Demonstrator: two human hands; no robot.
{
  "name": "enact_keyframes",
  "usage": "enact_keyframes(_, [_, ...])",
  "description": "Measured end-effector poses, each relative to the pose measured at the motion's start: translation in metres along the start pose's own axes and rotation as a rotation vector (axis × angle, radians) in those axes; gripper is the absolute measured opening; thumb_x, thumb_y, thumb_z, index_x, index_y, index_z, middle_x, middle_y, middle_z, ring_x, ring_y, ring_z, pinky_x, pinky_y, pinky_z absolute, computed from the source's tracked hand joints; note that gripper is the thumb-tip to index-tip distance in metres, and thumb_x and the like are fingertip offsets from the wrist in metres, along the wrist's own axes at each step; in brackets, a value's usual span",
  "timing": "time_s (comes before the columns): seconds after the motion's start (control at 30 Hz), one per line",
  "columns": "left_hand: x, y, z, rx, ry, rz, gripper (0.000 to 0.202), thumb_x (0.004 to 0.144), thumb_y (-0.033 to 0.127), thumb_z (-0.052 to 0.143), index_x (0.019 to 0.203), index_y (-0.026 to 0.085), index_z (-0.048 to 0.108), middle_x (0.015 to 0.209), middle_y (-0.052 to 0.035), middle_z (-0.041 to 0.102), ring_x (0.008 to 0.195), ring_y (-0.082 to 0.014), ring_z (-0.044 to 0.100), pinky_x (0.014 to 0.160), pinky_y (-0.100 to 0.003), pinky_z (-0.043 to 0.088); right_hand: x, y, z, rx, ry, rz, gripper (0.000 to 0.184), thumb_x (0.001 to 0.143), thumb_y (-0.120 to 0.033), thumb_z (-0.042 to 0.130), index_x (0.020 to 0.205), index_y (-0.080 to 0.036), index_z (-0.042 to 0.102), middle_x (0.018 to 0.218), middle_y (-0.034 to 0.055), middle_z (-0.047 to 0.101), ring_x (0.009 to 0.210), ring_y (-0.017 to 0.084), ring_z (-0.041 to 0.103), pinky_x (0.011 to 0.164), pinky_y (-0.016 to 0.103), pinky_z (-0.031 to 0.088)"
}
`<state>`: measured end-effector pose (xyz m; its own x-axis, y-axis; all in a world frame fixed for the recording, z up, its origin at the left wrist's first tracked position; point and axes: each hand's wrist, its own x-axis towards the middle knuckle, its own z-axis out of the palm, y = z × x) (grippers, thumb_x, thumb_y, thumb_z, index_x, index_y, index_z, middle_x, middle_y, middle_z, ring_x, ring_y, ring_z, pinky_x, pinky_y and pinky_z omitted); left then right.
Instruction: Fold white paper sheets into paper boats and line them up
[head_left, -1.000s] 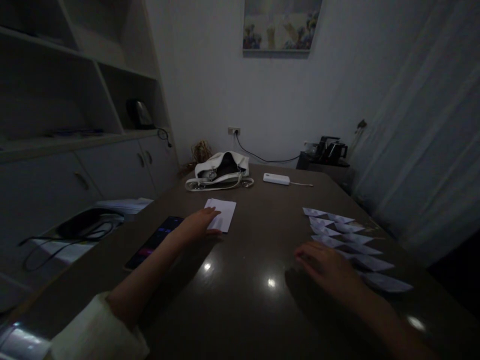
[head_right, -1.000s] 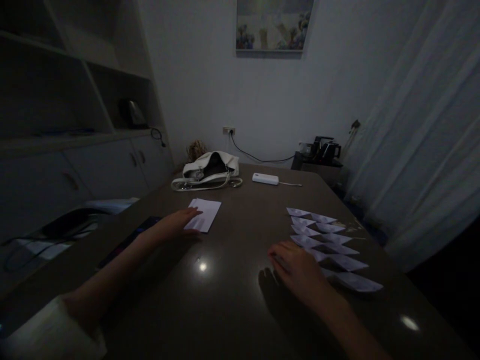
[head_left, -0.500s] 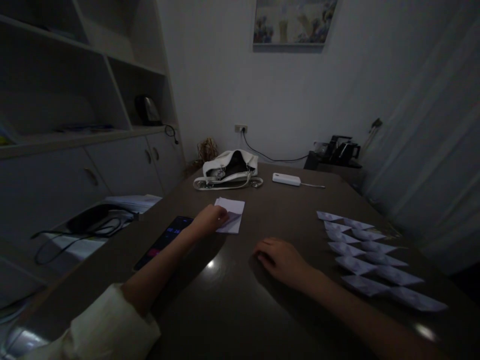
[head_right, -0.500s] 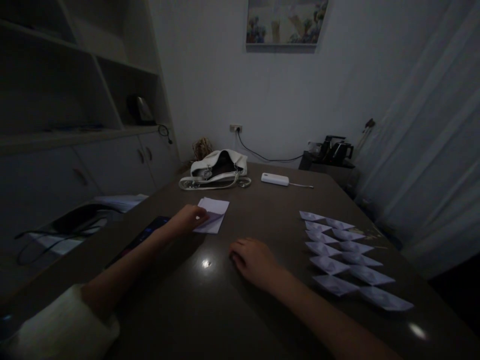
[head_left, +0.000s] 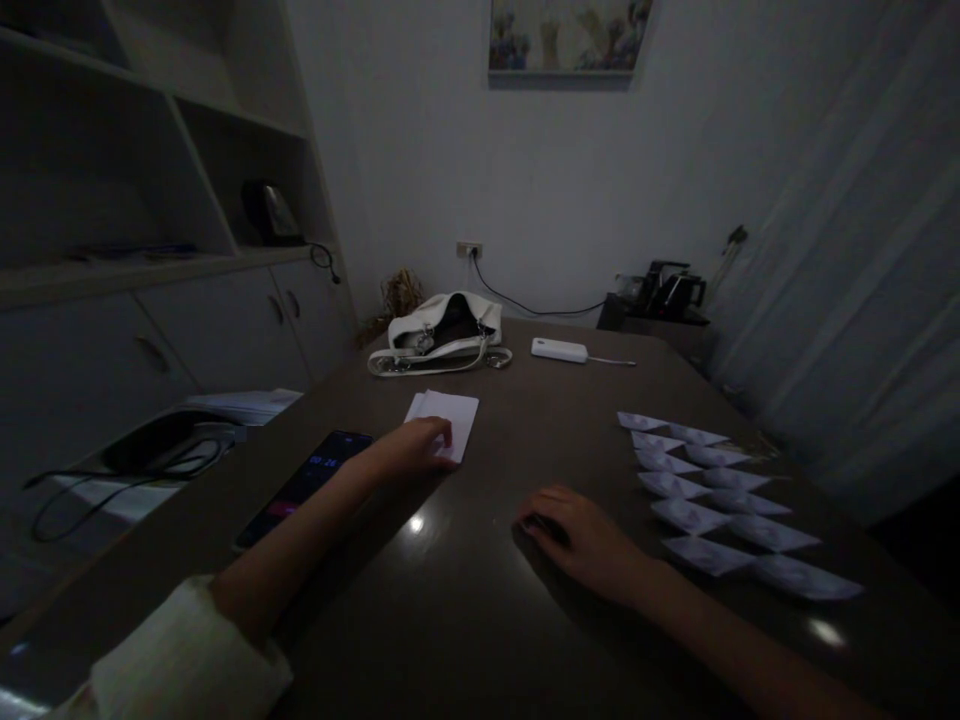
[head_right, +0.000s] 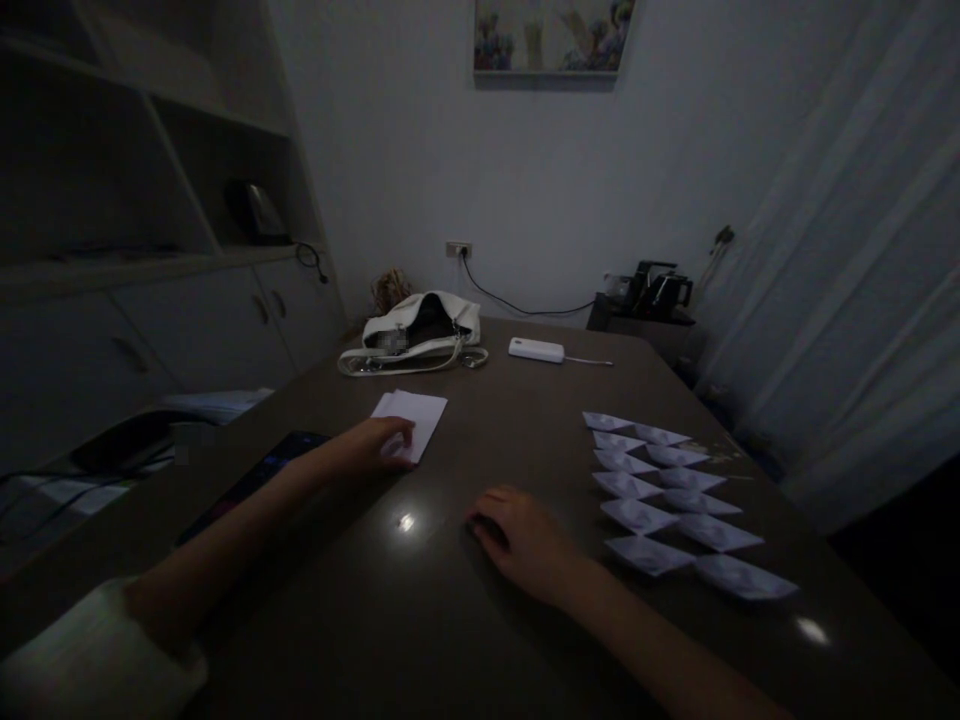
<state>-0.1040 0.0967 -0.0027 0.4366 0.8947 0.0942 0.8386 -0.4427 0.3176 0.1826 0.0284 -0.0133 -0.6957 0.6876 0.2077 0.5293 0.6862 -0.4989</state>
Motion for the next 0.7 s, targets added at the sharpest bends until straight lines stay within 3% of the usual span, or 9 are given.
enact_keyframes(0.13, [0.002,-0.003,0.001,0.027,-0.062,0.021,0.033,0.08,0.043,0.061,0.103,0.021,0.062,0.107,-0.0098,0.066,0.095,-0.0266,0.061,0.079,-0.032,0.044,-0.009,0.007,0.005,0.053,0.062,-0.038,0.019,0.084,-0.008,0.05,0.096,-0.019,0.061,0.098,0.0054,0.063,0.093,0.017,0.057,0.083,0.031,0.044])
enact_keyframes(0.27, [0.004,-0.007,-0.002,0.042,-0.092,0.031,0.029,0.083,0.04,0.058,0.105,0.023,0.063,0.109,-0.0085,0.066,0.096,-0.0252,0.061,0.081,-0.03,0.042,-0.011,0.011,0.011,0.067,0.098,-0.062,0.019,0.085,-0.008,0.05,0.096,-0.019,0.061,0.1,0.0054,0.062,0.095,0.017,0.056,0.085,0.032,0.043])
enact_keyframes(0.6, [0.005,-0.012,-0.01,0.013,-0.102,0.062,0.03,0.075,0.035,0.069,0.102,0.022,0.066,0.11,-0.0072,0.068,0.101,-0.0231,0.062,0.084,-0.027,0.042,-0.011,0.012,0.01,0.056,0.099,-0.075,0.019,0.086,-0.01,0.049,0.097,-0.02,0.061,0.1,0.0056,0.062,0.095,0.018,0.055,0.085,0.033,0.043])
enact_keyframes(0.7, [0.005,-0.015,-0.009,0.024,-0.08,0.057,0.024,0.08,0.033,0.064,0.101,0.021,0.067,0.108,-0.0062,0.069,0.099,-0.0208,0.062,0.083,-0.025,0.042,-0.01,0.011,0.009,0.057,0.098,-0.07,0.019,0.086,-0.01,0.049,0.096,-0.02,0.061,0.1,0.0054,0.062,0.095,0.018,0.055,0.085,0.034,0.043])
